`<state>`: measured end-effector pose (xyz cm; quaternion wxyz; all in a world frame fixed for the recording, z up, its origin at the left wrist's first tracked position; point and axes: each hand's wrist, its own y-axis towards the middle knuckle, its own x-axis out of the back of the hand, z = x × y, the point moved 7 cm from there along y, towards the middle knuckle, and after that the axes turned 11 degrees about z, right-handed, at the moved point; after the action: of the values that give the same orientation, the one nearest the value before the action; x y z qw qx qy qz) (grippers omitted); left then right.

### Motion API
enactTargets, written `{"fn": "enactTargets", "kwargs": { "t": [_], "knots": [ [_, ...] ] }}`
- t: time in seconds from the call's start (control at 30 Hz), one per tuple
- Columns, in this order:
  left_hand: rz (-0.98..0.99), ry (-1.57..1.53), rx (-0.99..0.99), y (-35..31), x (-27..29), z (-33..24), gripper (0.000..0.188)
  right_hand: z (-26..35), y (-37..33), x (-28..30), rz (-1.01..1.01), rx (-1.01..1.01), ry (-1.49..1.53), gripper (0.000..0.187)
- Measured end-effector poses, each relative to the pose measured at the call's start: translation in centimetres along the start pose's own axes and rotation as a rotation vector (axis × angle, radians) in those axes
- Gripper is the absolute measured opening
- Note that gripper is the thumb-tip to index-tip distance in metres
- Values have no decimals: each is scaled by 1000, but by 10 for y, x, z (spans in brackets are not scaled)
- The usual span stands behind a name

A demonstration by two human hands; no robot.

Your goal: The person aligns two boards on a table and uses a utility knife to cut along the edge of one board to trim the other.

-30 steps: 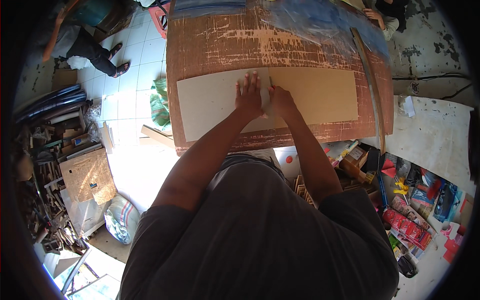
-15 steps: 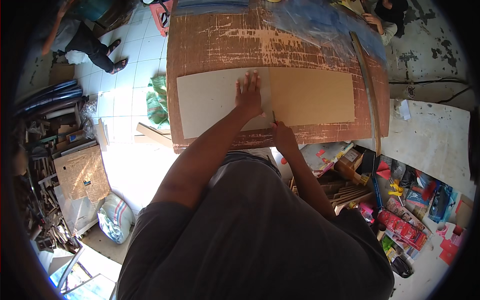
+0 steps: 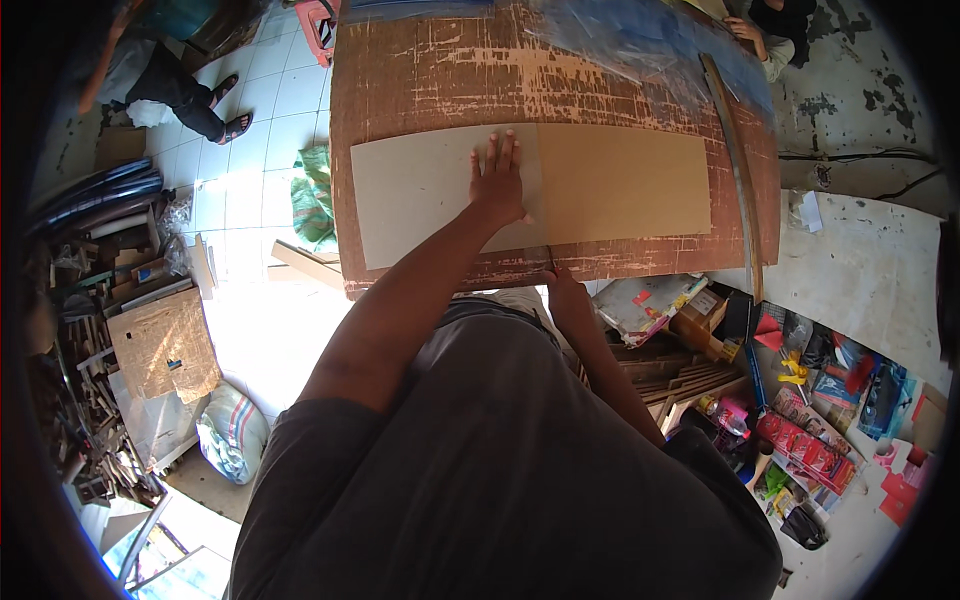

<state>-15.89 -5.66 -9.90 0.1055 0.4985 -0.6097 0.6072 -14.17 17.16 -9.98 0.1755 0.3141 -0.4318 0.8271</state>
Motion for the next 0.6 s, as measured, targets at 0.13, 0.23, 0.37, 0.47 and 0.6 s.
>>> {"fn": "enactTargets", "kwargs": {
  "t": [0.13,0.23,0.37,0.47,0.6],
  "knots": [
    [-4,13,-8,3,-1,2,138,-1,-3,13,35,6,-16,44],
    [10,30,11,2,-4,1,138,11,-3,40,8,22,68,45],
    [13,23,24,3,-3,2,141,29,54,74,-207,110,-40,44],
    [36,28,27,0,0,1,141,57,103,90,-220,135,-55,44],
    [21,36,2,-1,2,-3,140,86,154,103,-183,89,-111,45]
  ]
}}
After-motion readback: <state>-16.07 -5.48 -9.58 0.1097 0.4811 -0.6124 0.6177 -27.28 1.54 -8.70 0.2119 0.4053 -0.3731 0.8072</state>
